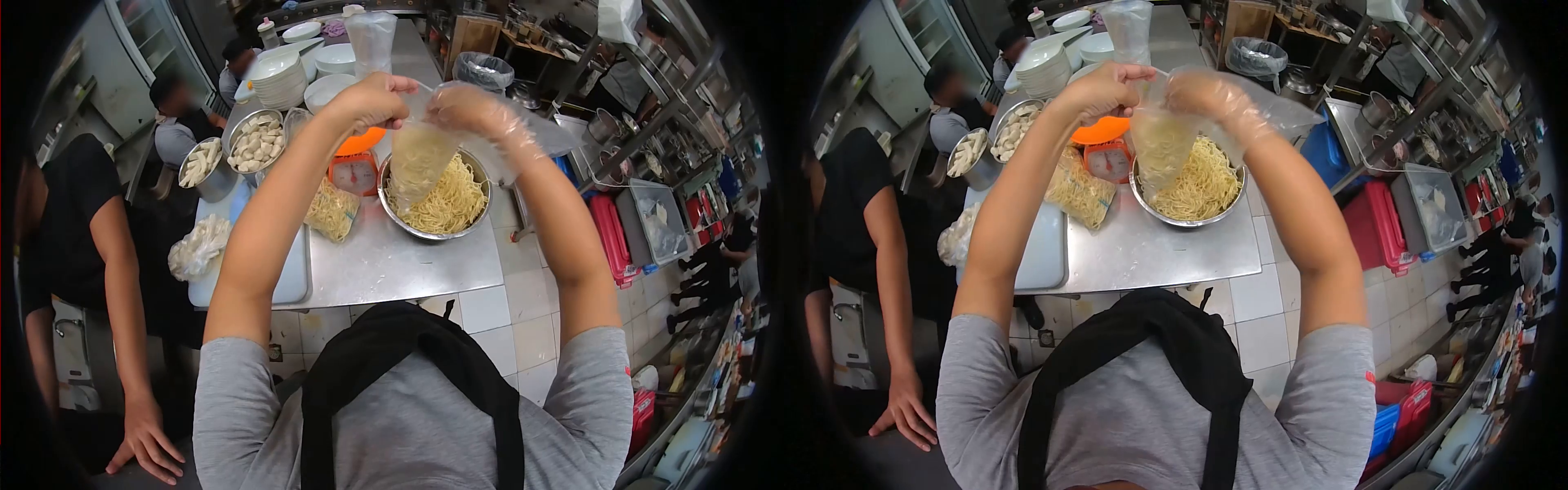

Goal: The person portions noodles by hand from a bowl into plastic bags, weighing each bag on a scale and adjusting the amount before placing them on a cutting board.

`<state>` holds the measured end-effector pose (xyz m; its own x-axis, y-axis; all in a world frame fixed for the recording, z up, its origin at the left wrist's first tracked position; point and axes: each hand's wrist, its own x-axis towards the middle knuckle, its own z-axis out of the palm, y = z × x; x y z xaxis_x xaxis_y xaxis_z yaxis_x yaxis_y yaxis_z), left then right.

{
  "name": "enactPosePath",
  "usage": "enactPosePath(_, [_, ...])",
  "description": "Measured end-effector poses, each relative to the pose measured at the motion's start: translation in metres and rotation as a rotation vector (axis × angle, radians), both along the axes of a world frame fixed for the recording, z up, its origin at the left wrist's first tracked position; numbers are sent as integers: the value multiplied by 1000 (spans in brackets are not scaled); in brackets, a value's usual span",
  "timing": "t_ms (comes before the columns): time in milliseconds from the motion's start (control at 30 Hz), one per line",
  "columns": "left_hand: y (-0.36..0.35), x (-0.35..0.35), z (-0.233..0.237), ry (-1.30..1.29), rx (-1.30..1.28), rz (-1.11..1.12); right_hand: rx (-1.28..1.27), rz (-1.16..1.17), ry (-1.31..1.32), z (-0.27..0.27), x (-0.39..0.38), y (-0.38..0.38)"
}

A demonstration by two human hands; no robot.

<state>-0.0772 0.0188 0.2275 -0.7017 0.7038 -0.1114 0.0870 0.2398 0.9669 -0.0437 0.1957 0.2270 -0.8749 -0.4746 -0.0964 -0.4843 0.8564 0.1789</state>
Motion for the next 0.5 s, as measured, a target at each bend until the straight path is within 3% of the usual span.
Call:
enactPosePath(67, [3, 8, 3, 67, -29, 24, -22, 42, -15, 10, 1, 8])
enactPosePath(133, [2, 12, 8, 135, -61, 45, -558, -311, -123, 47, 38, -2])
enactPosePath(167, [0, 12, 14, 81, -20, -4, -557, -309, -123, 55, 48, 0])
enactPosePath(233, [-3, 12, 16, 27, 25, -48, -971, -161, -4, 62, 62, 7])
enactPosePath(333, [-9, 13, 11, -17, 77, -27, -981, -279, 159, 35, 70, 18])
enactPosePath(467, [-15, 24, 0, -36, 10, 69, -1004, -384, 172, -64, 69, 6])
enactPosePath(500, [-16, 27, -3, -58, -53, 93, -1017, -447, -145, -67, 67, 2])
